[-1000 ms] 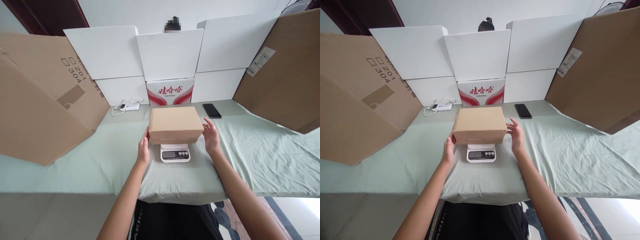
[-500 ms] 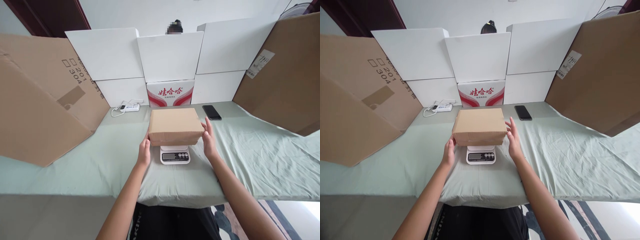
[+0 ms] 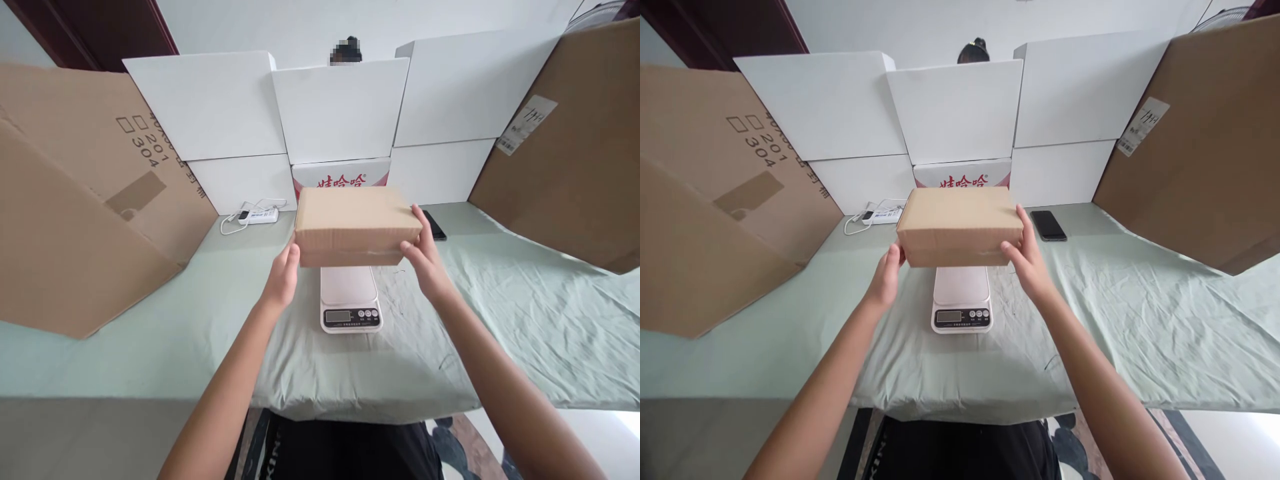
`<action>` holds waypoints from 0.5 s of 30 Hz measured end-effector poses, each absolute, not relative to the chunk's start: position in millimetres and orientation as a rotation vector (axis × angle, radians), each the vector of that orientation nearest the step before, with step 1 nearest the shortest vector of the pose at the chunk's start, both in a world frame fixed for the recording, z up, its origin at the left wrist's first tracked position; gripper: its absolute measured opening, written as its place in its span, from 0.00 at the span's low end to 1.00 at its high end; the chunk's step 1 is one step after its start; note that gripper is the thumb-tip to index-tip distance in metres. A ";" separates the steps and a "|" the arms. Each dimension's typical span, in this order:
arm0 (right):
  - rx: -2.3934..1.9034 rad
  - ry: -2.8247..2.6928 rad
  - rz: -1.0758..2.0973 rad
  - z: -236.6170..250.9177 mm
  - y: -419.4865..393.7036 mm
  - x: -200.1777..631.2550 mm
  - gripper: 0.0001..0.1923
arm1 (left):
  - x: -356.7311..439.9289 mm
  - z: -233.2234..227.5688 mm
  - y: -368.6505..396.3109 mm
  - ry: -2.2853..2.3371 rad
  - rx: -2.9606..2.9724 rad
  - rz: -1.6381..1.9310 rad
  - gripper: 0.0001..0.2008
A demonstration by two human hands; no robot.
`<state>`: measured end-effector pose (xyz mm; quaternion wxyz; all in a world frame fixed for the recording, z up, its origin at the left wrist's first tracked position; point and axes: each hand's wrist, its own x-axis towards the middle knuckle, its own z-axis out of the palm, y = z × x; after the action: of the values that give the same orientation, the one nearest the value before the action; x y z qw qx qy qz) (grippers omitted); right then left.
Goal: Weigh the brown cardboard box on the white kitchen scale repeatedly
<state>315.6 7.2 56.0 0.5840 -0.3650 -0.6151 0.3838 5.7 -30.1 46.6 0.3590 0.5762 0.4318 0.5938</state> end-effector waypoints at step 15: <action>-0.875 -1.364 0.896 -17.8 90.2 280.7 0.60 | 20.2 -37.7 59.4 1.174 1.161 1.601 0.44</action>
<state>280.7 90.2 -17.8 0.6012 -0.3778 -0.5885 0.3866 20.2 59.4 -37.7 0.4085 0.4607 0.4660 0.6354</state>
